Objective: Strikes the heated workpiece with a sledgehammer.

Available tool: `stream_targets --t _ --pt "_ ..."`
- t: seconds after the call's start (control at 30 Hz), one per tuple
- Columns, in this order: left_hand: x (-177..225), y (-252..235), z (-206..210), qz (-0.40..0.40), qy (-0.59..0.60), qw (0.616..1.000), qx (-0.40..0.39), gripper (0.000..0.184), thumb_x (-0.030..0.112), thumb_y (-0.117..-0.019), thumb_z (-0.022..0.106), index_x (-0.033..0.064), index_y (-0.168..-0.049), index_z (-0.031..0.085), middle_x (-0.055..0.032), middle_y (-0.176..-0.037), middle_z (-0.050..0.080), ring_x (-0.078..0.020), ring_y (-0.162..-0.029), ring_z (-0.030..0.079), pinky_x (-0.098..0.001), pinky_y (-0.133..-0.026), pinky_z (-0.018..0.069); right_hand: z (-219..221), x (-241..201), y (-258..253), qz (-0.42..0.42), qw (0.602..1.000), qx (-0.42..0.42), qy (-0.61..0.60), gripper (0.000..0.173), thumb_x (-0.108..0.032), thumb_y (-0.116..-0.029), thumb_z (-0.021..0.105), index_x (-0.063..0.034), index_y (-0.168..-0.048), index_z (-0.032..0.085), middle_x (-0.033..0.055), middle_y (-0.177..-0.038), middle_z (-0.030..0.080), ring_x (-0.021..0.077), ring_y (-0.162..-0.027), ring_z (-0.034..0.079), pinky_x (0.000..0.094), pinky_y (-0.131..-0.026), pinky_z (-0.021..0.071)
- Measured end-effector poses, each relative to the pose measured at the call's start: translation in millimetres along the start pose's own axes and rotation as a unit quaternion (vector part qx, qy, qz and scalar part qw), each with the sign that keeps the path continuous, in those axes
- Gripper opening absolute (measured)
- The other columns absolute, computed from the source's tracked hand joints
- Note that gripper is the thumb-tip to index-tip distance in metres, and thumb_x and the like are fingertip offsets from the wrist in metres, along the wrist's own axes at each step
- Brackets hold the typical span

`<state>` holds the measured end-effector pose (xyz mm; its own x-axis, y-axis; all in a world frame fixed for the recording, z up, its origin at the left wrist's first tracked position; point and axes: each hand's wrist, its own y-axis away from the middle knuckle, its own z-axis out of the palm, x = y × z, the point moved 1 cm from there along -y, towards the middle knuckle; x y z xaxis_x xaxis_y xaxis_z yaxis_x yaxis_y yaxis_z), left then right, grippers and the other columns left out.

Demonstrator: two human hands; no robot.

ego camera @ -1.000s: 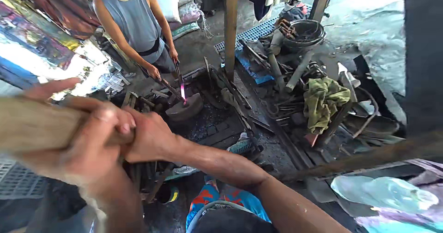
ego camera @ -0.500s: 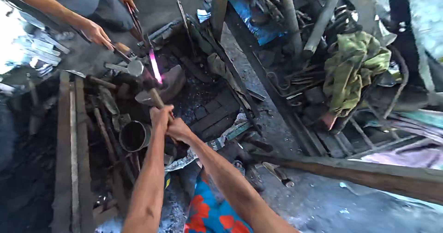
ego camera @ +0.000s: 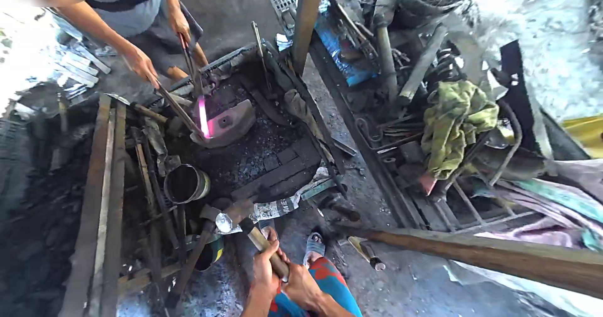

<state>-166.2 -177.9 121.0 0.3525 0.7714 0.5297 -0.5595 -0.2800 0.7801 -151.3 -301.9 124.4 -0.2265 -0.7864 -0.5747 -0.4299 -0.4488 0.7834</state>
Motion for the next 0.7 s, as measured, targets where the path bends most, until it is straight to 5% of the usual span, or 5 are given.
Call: stream_targets --t 0.13,0.2,0.43,0.57,0.7 --pt "32.8 43.7 28.5 0.163 -0.003 0.986 -0.047 0.018 0.014 -0.0965 0.062 -0.0032 -0.101 0.061 -0.0152 -0.072 0.064 -0.0261 -0.062 0.066 -0.0436 -0.063 0.0603 -26.2 -27.1 28.8 -0.12 0.991 0.052 0.02 0.049 -0.046 -0.0806 0.073 -0.0122 -0.117 0.069 0.0122 -0.097 0.074 0.0306 -0.09 0.073 0.0571 -0.081 0.0593" --pt "53.7 73.2 40.9 0.247 -0.006 0.964 -0.095 0.021 0.014 -0.0926 0.068 -0.0034 -0.102 0.062 -0.0158 -0.072 0.065 -0.0269 -0.062 0.067 -0.0449 -0.063 0.0606 -33.2 -41.5 44.8 -0.214 0.972 0.099 0.023 0.046 -0.046 -0.0819 0.073 -0.0138 -0.114 0.069 0.0087 -0.089 0.074 0.0265 -0.083 0.073 0.0544 -0.076 0.06" --pt "72.0 186.3 62.0 0.484 -0.023 0.829 -0.279 0.035 0.013 -0.0825 0.084 0.0017 -0.109 0.064 -0.015 -0.074 0.067 -0.0243 -0.056 0.065 -0.0411 -0.056 0.0587 -29.3 -64.3 118.8 -0.491 0.848 0.194 -0.043 0.039 -0.033 -0.0809 0.08 -0.0061 -0.107 0.069 0.0065 -0.081 0.073 0.0182 -0.074 0.073 0.0449 -0.07 0.0624" --pt "40.5 218.6 60.4 0.553 -0.075 0.793 -0.244 0.039 0.008 -0.0825 0.081 0.0023 -0.118 0.066 -0.0108 -0.076 0.068 -0.0196 -0.058 0.063 -0.0374 -0.057 0.0572 -25.4 -45.3 129.2 -0.575 0.794 0.194 -0.046 0.041 -0.028 -0.0791 0.081 -0.0059 -0.112 0.069 0.0059 -0.086 0.075 0.015 -0.078 0.074 0.0419 -0.07 0.0637" --pt "10.2 236.0 58.7 0.591 -0.12 0.771 -0.205 0.032 0.012 -0.085 0.08 0.0048 -0.114 0.068 -0.0092 -0.078 0.07 -0.019 -0.063 0.067 -0.0375 -0.063 0.0597 -21.6 -25.1 134.4 -0.602 0.779 0.171 -0.043 0.043 -0.028 -0.0793 0.081 -0.005 -0.114 0.07 0.0075 -0.092 0.076 0.0158 -0.084 0.075 0.042 -0.076 0.064"
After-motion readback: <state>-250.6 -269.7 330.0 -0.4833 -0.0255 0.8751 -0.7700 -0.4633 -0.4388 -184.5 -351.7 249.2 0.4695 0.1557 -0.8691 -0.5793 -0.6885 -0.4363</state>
